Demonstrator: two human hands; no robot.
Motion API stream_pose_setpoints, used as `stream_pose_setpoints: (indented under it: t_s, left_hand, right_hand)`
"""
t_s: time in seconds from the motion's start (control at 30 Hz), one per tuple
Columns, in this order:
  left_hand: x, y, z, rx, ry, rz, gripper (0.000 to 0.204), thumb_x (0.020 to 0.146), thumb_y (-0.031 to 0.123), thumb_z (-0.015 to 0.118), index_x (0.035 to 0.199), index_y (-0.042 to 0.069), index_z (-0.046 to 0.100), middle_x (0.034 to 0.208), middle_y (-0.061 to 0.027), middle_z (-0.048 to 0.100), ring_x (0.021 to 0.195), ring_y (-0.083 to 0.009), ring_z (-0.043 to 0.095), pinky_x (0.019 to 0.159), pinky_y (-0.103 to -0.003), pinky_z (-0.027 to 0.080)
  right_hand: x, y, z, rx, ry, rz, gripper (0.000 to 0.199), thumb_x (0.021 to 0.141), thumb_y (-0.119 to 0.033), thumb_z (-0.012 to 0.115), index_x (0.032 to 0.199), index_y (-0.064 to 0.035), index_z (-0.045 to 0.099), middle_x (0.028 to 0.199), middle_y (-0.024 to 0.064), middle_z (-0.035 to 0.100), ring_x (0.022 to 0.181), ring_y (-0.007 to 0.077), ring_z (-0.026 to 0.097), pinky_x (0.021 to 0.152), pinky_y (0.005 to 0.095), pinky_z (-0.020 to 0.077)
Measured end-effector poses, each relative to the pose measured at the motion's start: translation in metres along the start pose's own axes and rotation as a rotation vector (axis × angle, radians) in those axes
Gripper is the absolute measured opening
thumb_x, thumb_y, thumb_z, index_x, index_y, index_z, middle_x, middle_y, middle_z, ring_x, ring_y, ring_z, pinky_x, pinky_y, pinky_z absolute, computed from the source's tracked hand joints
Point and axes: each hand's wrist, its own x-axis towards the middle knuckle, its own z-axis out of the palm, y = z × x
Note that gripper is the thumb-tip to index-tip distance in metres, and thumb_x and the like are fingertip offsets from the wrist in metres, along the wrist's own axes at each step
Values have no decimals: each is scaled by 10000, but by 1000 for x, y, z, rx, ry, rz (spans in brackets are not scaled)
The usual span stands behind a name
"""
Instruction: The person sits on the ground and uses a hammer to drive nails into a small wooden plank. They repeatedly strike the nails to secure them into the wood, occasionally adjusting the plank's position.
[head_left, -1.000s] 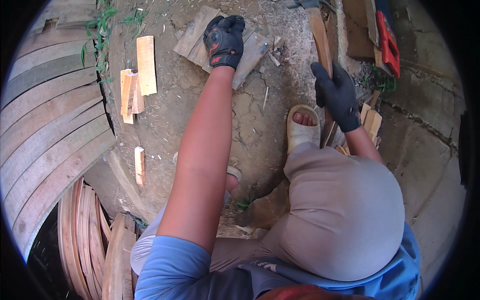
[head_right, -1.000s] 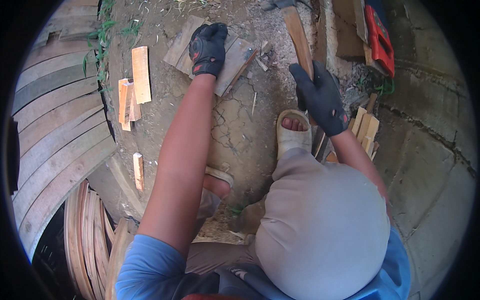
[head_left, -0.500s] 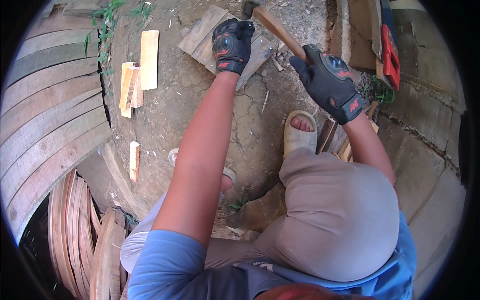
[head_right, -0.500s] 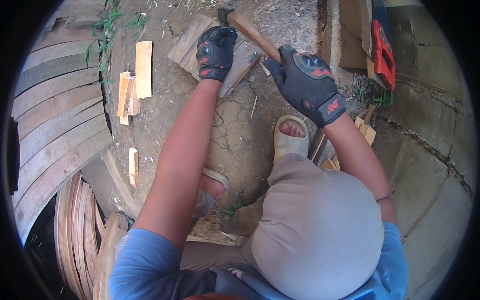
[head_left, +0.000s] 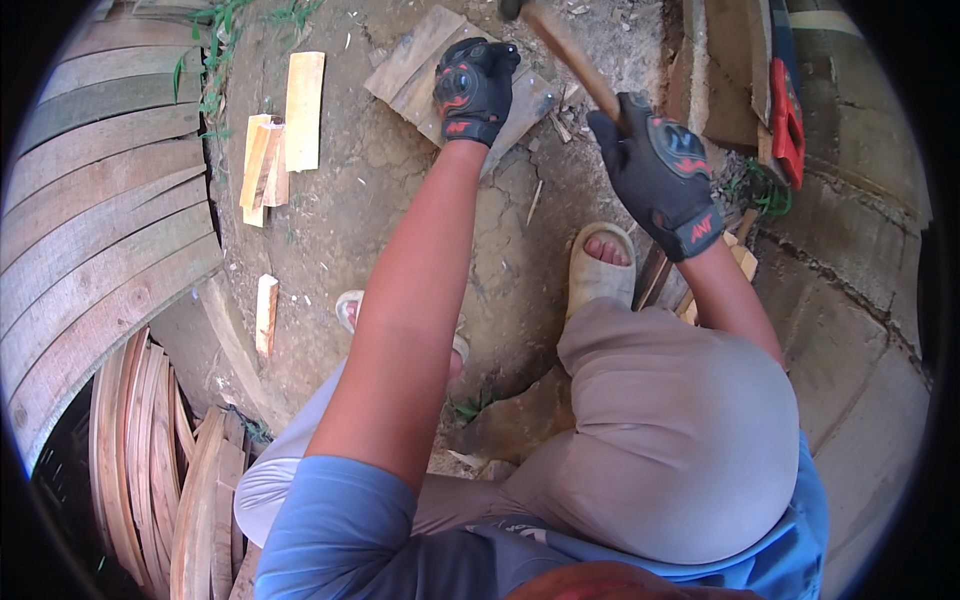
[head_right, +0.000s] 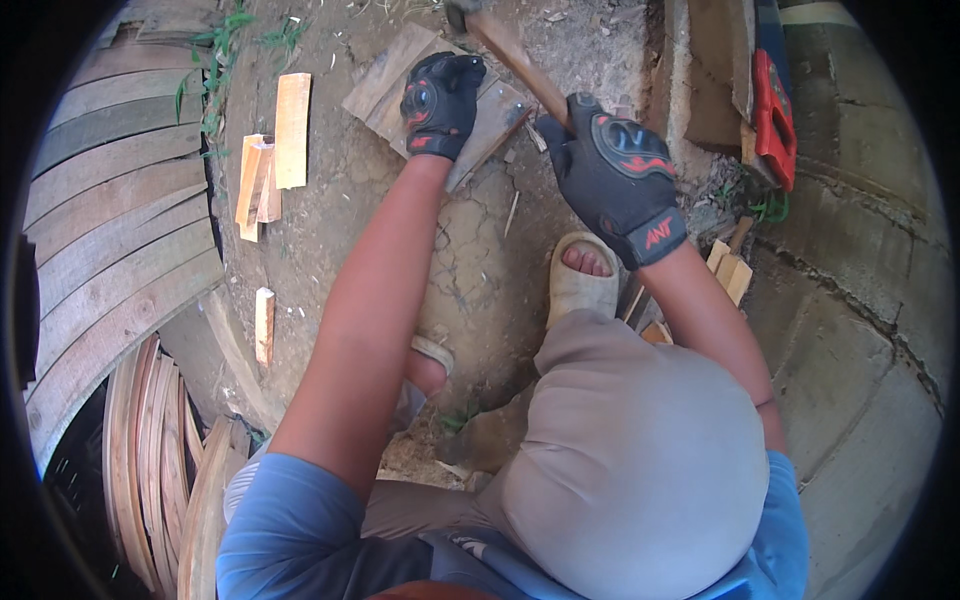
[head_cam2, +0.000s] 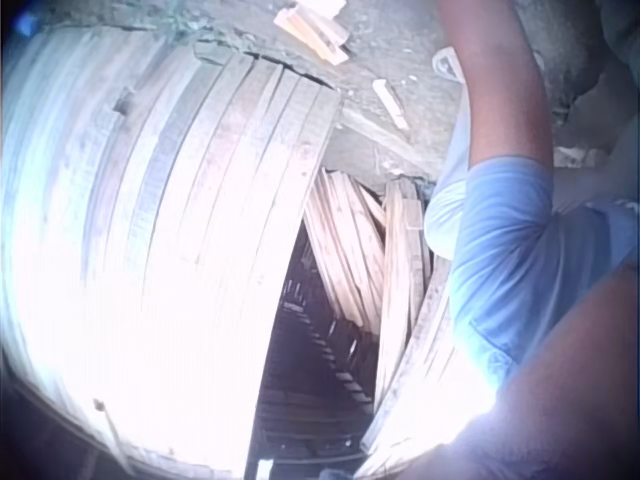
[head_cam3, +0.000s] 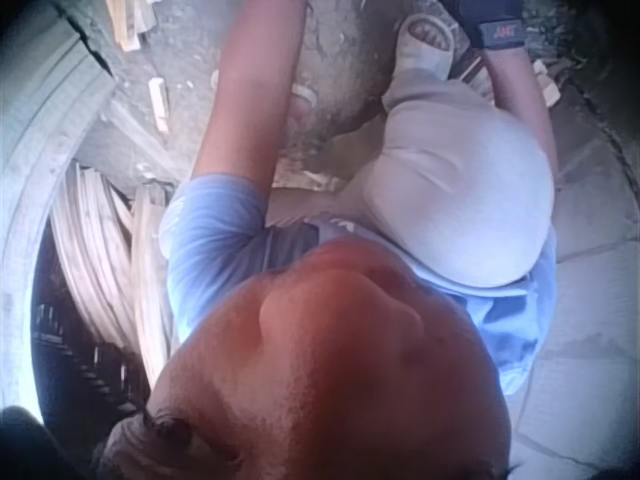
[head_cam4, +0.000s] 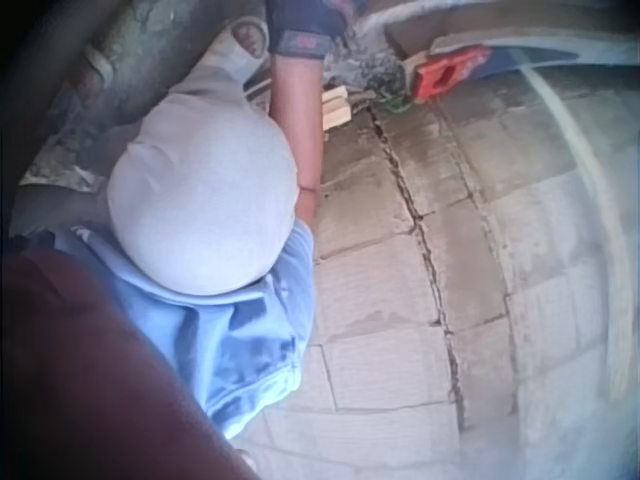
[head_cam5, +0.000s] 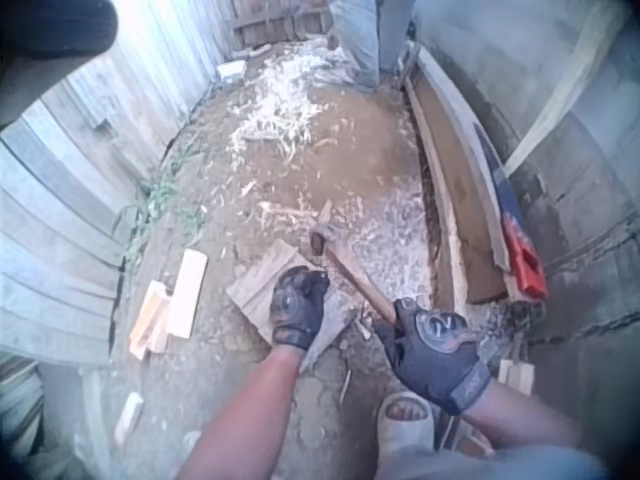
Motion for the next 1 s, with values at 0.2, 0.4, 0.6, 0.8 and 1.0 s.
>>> stream_pose_setpoints:
  t_s: [0.2,0.4,0.6,0.8,1.0]
  left_hand:
    - [0,-8,9,-58,12,20,173,904,277,755,979,160,858,1031,-125,796,1099,-363,698,973,-492,545]
    - [1,-11,4,40,10,50,169,896,284,781,996,180,869,1034,-120,797,1091,-354,697,974,-486,538]
    - [-2,-4,4,-30,-7,10,192,892,319,783,991,181,873,1041,-82,816,1169,-318,678,1038,-475,525]
    - [-4,-4,1,7,-27,8,178,883,296,786,990,185,875,1051,-55,824,1194,-316,670,1056,-463,516]
    - [-3,-19,-8,-107,-100,-11,223,947,191,698,1115,178,842,1288,-122,761,1305,-352,623,1116,-489,496]
  right_hand:
    - [-11,9,29,-43,12,-16,305,1053,-374,650,1008,-72,655,733,189,702,634,393,699,597,513,546]
    - [-3,1,-1,4,61,-6,282,1043,-354,672,1011,-74,665,706,183,696,624,392,702,580,521,545]
    - [-8,4,21,-3,-47,98,319,1054,-385,644,1033,-67,665,756,185,719,667,422,715,609,545,557]
    - [-4,-9,-11,57,10,78,348,1070,-398,613,1026,-57,667,774,199,721,681,421,717,626,528,560]
    - [-10,4,23,-42,4,-2,306,1060,-370,638,1022,-67,660,776,205,715,673,400,719,615,526,553]
